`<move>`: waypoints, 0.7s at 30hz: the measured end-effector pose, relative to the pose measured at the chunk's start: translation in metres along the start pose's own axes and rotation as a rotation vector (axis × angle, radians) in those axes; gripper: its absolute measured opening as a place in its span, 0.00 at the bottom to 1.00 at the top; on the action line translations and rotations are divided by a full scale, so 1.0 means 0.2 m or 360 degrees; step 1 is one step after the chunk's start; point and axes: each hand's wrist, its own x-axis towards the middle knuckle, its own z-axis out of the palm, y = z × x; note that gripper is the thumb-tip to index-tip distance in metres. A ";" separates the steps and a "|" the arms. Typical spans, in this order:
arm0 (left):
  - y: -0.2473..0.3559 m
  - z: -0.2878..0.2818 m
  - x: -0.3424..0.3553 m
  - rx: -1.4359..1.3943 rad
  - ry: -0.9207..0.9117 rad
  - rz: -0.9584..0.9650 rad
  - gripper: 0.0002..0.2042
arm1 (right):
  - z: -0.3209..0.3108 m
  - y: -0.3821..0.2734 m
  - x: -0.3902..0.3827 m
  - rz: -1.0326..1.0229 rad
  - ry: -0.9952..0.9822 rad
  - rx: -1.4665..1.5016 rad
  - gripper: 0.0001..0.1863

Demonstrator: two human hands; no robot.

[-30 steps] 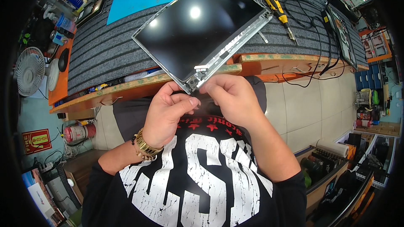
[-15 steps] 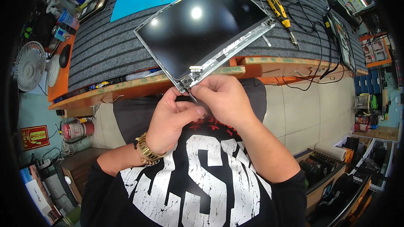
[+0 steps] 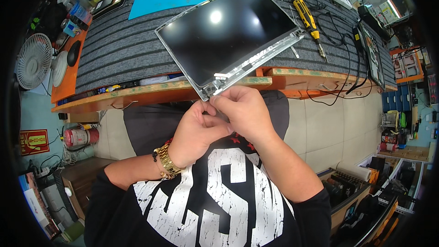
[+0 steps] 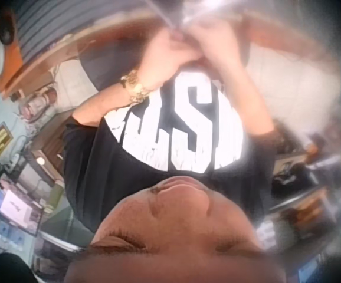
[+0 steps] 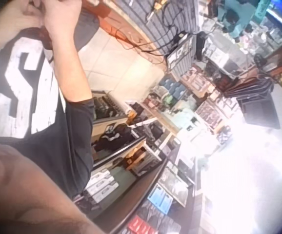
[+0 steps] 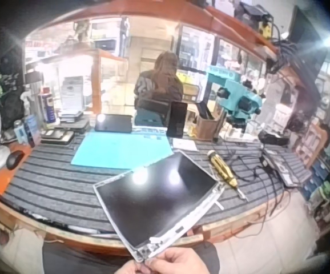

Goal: The person removes small components and thin wires from a laptop screen hinge area by hand and with tweezers, then turns the screen assembly over on the workbench.

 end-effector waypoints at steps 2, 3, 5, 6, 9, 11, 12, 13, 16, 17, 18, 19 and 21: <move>-0.01 0.00 0.01 0.0047 -0.0014 0.0016 0.19 | 0.00 0.00 0.00 -0.0008 -0.0035 0.0041 0.07; -0.02 -0.01 0.02 0.0071 -0.0028 0.0031 0.19 | 0.00 0.00 0.00 -0.0012 -0.0053 0.0078 0.06; -0.03 -0.02 0.03 0.0113 -0.0033 0.0073 0.19 | 0.01 0.00 0.00 -0.0007 -0.0073 0.0116 0.06; -0.03 -0.02 0.03 0.0131 -0.0025 0.0103 0.18 | 0.01 0.00 0.00 0.0001 -0.0076 0.0117 0.06; -0.02 -0.03 0.03 0.0201 0.0027 0.0236 0.17 | 0.01 -0.01 -0.01 0.0009 -0.0040 0.0170 0.07; -0.01 -0.04 0.03 0.0270 0.0077 0.0313 0.17 | 0.02 -0.01 -0.01 0.0001 -0.0026 0.0201 0.08; -0.01 -0.05 0.03 0.0309 0.0104 0.0335 0.17 | 0.02 -0.01 -0.01 -0.0002 -0.0028 0.0206 0.08; 0.00 -0.05 0.03 0.0349 0.0130 0.0358 0.17 | 0.02 -0.01 -0.01 -0.0006 -0.0029 0.0211 0.07; -0.01 -0.09 0.03 0.0403 0.0171 0.0413 0.17 | 0.02 0.01 -0.01 -0.0034 -0.0078 0.0325 0.07; -0.01 -0.10 0.03 0.0406 0.0151 0.0414 0.16 | 0.02 0.01 0.00 0.0001 -0.0038 0.0253 0.06; -0.02 -0.12 0.03 0.0397 0.0139 0.0384 0.15 | 0.01 0.01 0.00 0.0002 -0.0048 0.0234 0.06; -0.02 -0.13 0.04 0.0355 0.0119 0.0379 0.14 | 0.01 0.02 0.01 0.0004 -0.0057 0.0215 0.06; -0.03 -0.17 0.05 0.0180 0.0048 0.0355 0.13 | 0.00 0.02 0.01 -0.0009 -0.0075 0.0205 0.07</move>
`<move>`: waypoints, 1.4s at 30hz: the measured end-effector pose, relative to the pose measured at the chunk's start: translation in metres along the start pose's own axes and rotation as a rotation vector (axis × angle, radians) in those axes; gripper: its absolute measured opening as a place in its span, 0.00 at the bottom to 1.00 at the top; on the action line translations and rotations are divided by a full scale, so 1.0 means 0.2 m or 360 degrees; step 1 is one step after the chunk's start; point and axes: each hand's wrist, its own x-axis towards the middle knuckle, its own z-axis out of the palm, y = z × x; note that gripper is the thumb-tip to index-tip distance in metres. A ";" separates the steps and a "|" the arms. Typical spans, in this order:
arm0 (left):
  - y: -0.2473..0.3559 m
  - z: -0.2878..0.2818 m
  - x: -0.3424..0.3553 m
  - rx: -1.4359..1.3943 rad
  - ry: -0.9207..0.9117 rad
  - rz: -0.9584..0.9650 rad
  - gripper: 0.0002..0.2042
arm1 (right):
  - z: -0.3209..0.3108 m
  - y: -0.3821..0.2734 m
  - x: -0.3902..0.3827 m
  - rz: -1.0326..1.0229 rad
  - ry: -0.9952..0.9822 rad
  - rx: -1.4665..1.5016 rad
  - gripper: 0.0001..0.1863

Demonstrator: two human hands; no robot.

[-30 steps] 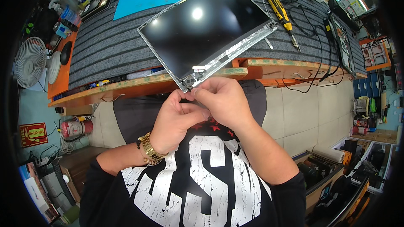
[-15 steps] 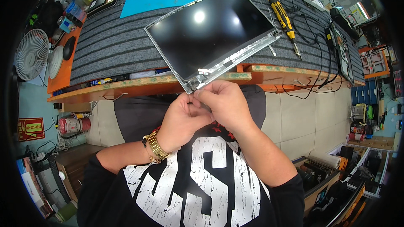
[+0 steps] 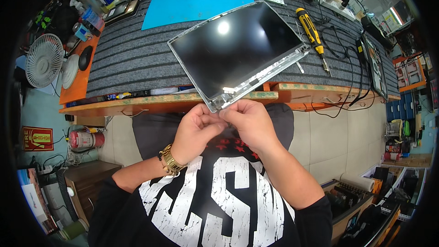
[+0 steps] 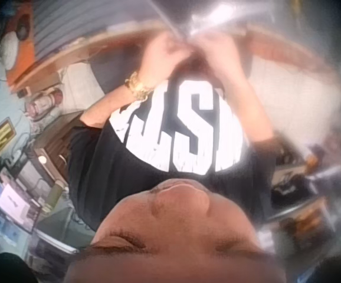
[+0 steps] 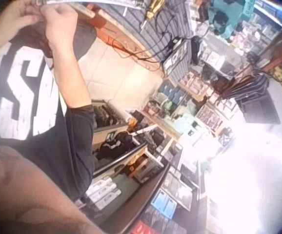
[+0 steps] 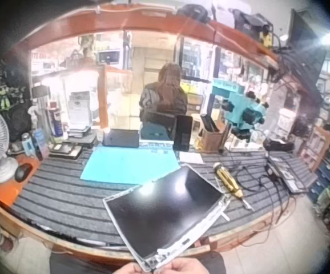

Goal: The person removes small components and thin wires from a laptop screen hinge area by hand and with tweezers, then turns the screen assembly over on the workbench.

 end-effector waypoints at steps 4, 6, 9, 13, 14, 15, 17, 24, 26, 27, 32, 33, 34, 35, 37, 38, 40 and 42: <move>0.00 -0.06 0.02 -0.0272 0.0026 -0.0104 0.13 | 0.00 0.01 0.00 0.0002 -0.0007 0.0037 0.07; 0.00 -0.05 0.02 -0.0301 0.0095 -0.0102 0.11 | 0.01 0.01 0.00 -0.0005 0.0032 0.0024 0.04; 0.00 -0.03 0.01 -0.0177 0.0163 -0.0032 0.10 | 0.02 0.00 -0.01 -0.0014 0.0038 0.0045 0.03; 0.01 -0.01 0.00 -0.0013 0.0185 0.0027 0.10 | 0.02 -0.01 -0.01 -0.0010 0.0027 0.0041 0.03; 0.02 -0.01 0.00 0.0064 0.0170 0.0041 0.10 | 0.02 -0.02 -0.01 -0.0016 0.0029 0.0034 0.02; 0.02 -0.01 0.00 0.0112 0.0151 0.0048 0.10 | 0.01 -0.02 -0.02 -0.0021 0.0029 0.0028 0.02; 0.04 -0.01 0.01 0.0166 0.0123 0.0054 0.10 | 0.00 -0.02 -0.03 -0.0028 0.0039 0.0012 0.01; 0.04 0.03 0.02 0.0199 0.0062 0.0010 0.11 | -0.09 -0.02 -0.13 -0.0039 0.0023 -0.0111 0.05; 0.04 0.03 0.03 0.0281 0.0011 0.0000 0.12 | -0.12 -0.02 -0.17 -0.0028 0.0031 -0.0163 0.04; 0.04 0.03 0.03 0.0292 -0.0017 -0.0006 0.12 | -0.14 -0.02 -0.20 -0.0023 0.0039 -0.0183 0.04; 0.05 0.06 0.03 0.0293 -0.0051 0.0002 0.12 | -0.20 -0.03 -0.30 -0.0036 0.0061 -0.0205 0.04; 0.04 0.06 0.03 0.0294 -0.0050 -0.0002 0.12 | -0.21 -0.02 -0.31 -0.0031 0.0055 -0.0194 0.04; 0.04 0.07 0.03 0.0295 -0.0047 -0.0005 0.12 | -0.23 -0.02 -0.33 -0.0057 0.0025 -0.0149 0.04; 0.04 0.07 0.03 0.0297 -0.0053 -0.0005 0.12 | -0.24 -0.01 -0.34 -0.0018 0.0039 -0.0190 0.05; 0.04 0.07 0.04 0.0304 -0.0061 -0.0006 0.12 | -0.27 0.00 -0.36 0.0001 0.0019 -0.0203 0.05; 0.04 0.07 0.04 0.0304 -0.0059 -0.0003 0.12 | -0.29 0.01 -0.37 -0.0016 -0.0005 -0.0179 0.05; 0.03 0.08 0.04 0.0305 -0.0055 0.0003 0.12 | -0.33 0.02 -0.39 -0.0067 -0.0065 -0.0111 0.04; 0.03 0.08 0.04 0.0307 -0.0043 0.0003 0.12 | -0.36 0.03 -0.42 -0.0053 -0.0083 -0.0101 0.05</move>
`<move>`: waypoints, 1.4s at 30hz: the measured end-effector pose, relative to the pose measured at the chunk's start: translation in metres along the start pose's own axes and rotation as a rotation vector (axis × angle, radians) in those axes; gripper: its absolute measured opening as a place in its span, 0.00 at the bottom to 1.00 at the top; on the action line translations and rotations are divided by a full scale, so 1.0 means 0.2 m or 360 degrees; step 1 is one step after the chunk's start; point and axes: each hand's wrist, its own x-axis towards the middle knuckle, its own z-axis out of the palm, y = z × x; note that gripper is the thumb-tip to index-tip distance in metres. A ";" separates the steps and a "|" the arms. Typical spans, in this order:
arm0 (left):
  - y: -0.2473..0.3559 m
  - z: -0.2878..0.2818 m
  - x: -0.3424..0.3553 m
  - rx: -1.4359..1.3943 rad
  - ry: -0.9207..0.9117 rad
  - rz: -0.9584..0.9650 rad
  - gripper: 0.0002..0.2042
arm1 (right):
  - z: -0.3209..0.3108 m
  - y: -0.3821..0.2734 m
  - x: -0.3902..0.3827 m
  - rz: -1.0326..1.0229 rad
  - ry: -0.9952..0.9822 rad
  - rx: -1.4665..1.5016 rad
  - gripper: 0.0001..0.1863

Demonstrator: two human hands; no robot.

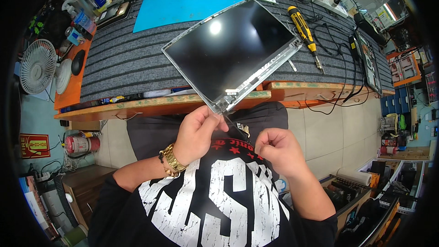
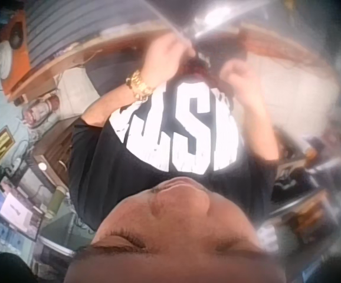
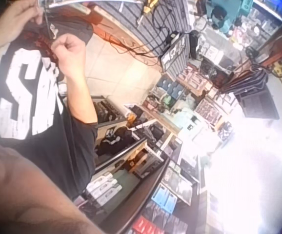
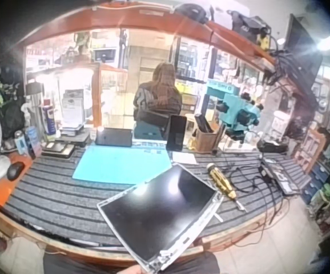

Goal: The person removes small components and thin wires from a laptop screen hinge area by hand and with tweezers, then turns the screen assembly over on the workbench.

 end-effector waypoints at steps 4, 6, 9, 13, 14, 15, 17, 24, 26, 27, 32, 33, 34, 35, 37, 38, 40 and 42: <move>0.00 0.01 0.00 0.0009 0.0012 0.0009 0.12 | -0.04 0.01 -0.06 -0.0036 -0.0014 -0.0001 0.06; 0.00 0.01 0.00 0.0011 0.0012 -0.0005 0.12 | -0.05 0.01 -0.09 0.0013 0.0004 -0.0017 0.06; 0.00 0.02 0.00 0.0009 0.0016 0.0007 0.12 | -0.08 0.01 -0.14 0.0025 0.0004 -0.0029 0.06; 0.00 0.02 0.00 0.0028 0.0019 0.0002 0.12 | -0.11 0.01 -0.19 -0.0012 0.0002 -0.0066 0.05; 0.00 0.01 0.00 0.0019 0.0020 0.0001 0.12 | -0.11 0.02 -0.20 0.0011 0.0028 -0.0084 0.05; 0.00 0.01 0.00 0.0011 0.0021 -0.0001 0.12 | -0.12 0.02 -0.22 0.0010 0.0036 -0.0076 0.05; 0.00 0.01 0.00 0.0004 0.0021 -0.0003 0.12 | -0.13 0.02 -0.24 0.0023 0.0046 -0.0065 0.05; -0.01 0.01 0.00 -0.0010 0.0013 -0.0003 0.12 | -0.17 -0.01 -0.36 0.0089 0.0107 -0.0138 0.04; 0.00 0.01 0.00 -0.0001 0.0017 -0.0003 0.12 | -0.18 -0.02 -0.39 0.0112 0.0130 -0.0174 0.04; 0.00 0.01 0.00 0.0012 0.0021 -0.0004 0.12 | -0.19 -0.02 -0.40 0.0127 0.0152 -0.0200 0.04; 0.00 0.01 0.00 0.0009 0.0031 0.0008 0.13 | -0.22 -0.03 -0.48 0.0153 0.0168 -0.0219 0.04; -0.01 0.01 0.00 0.0001 0.0030 0.0003 0.13 | -0.22 -0.03 -0.50 0.0156 0.0161 -0.0195 0.04; -0.01 0.01 0.00 -0.0007 0.0028 -0.0001 0.13 | -0.23 -0.03 -0.52 0.0133 0.0135 -0.0149 0.05; -0.01 0.01 0.00 -0.0030 0.0055 0.0012 0.12 | -0.23 -0.03 -0.54 0.0161 0.0162 -0.0178 0.05; -0.02 0.02 0.01 -0.0080 0.0113 0.0026 0.12 | -0.23 -0.02 -0.57 0.0143 0.0165 -0.0191 0.05; -0.02 0.02 0.01 -0.0080 0.0109 0.0048 0.12 | -0.24 -0.02 -0.58 0.0153 0.0181 -0.0203 0.05; -0.02 0.02 0.01 -0.0094 0.0120 0.0056 0.12 | -0.25 -0.02 -0.60 0.0099 0.0166 -0.0203 0.06; -0.01 0.01 0.00 -0.0009 0.0067 0.0031 0.12 | -0.25 -0.02 -0.63 0.0153 0.0201 -0.0236 0.06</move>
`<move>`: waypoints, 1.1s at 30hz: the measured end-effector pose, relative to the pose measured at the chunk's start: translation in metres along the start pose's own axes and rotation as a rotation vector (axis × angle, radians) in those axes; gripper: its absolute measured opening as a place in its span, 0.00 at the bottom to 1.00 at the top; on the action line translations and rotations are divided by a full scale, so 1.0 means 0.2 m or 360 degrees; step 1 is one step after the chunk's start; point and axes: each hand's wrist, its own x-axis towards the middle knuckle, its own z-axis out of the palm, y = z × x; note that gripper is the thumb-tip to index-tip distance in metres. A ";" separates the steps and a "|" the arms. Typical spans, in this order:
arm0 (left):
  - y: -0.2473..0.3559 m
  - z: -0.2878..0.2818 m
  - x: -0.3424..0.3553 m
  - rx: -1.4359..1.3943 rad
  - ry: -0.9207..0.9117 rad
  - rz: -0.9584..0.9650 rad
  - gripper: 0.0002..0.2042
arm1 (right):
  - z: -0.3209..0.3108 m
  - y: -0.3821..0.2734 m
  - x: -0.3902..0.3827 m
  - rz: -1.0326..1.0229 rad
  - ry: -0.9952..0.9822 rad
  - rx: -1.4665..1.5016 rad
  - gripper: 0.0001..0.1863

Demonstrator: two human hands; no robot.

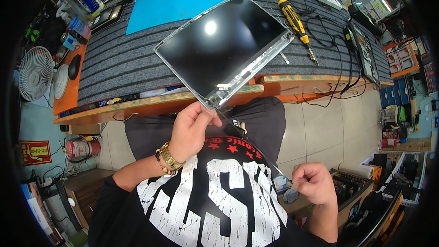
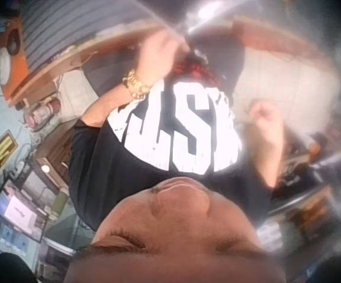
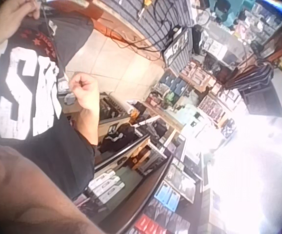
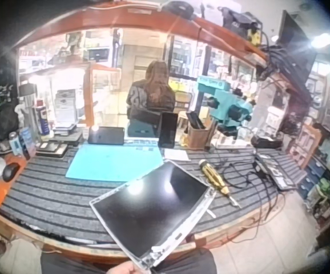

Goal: The person removes small components and thin wires from a laptop screen hinge area by hand and with tweezers, then turns the screen assembly over on the workbench.

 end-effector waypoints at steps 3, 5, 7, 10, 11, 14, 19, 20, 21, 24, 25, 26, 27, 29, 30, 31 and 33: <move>0.01 -0.01 0.00 0.0031 -0.0021 -0.0011 0.13 | -0.02 0.00 -0.03 0.0010 0.0000 -0.0049 0.05; 0.01 -0.01 0.00 0.0022 -0.0018 -0.0007 0.13 | -0.03 0.00 -0.05 0.0004 -0.0005 -0.0078 0.05; 0.00 -0.01 0.00 0.0015 -0.0016 -0.0002 0.13 | -0.04 0.00 -0.07 -0.0030 -0.0019 -0.0072 0.05; 0.00 -0.01 0.00 0.0015 -0.0013 0.0000 0.13 | -0.06 0.00 -0.10 0.0013 -0.0020 -0.0073 0.05; 0.00 -0.01 0.01 0.0023 -0.0014 0.0008 0.13 | -0.07 0.01 -0.10 0.0035 -0.0004 -0.0094 0.05; 0.00 -0.01 0.01 0.0040 -0.0016 0.0015 0.13 | -0.08 0.02 -0.12 0.0038 0.0005 -0.0075 0.05; 0.01 -0.02 0.00 0.0033 -0.0013 0.0029 0.12 | -0.10 0.04 -0.17 0.0027 -0.0003 -0.0069 0.05; 0.01 -0.02 0.00 0.0031 -0.0015 0.0025 0.12 | -0.10 0.05 -0.17 0.0037 0.0001 -0.0072 0.05; 0.00 -0.01 0.00 0.0011 -0.0012 0.0031 0.12 | -0.11 0.05 -0.18 0.0028 -0.0008 -0.0056 0.04; 0.00 0.00 0.01 -0.0055 0.0035 0.0044 0.12 | -0.13 0.06 -0.21 0.0011 -0.0015 -0.0065 0.04; 0.00 0.00 0.01 -0.0089 0.0060 0.0046 0.12 | -0.13 0.06 -0.22 -0.0011 -0.0025 -0.0055 0.04; 0.00 0.00 0.01 -0.0074 0.0056 0.0045 0.12 | -0.14 0.05 -0.23 0.0016 -0.0012 -0.0090 0.04; 0.00 0.00 0.01 -0.0070 0.0055 0.0044 0.12 | -0.14 0.05 -0.24 0.0023 -0.0011 -0.0102 0.04; 0.00 0.00 0.01 -0.0056 0.0055 0.0043 0.12 | -0.15 0.05 -0.26 0.0031 0.0006 -0.0112 0.03; 0.00 0.00 0.01 -0.0047 0.0058 0.0042 0.12 | -0.15 0.05 -0.27 0.0033 0.0020 -0.0110 0.03; 0.00 0.00 0.01 -0.0057 0.0066 0.0040 0.12 | -0.15 0.06 -0.27 0.0017 0.0023 -0.0087 0.03; 0.00 0.00 0.01 -0.0036 0.0060 0.0052 0.11 | -0.16 0.06 -0.29 0.0016 0.0025 -0.0086 0.04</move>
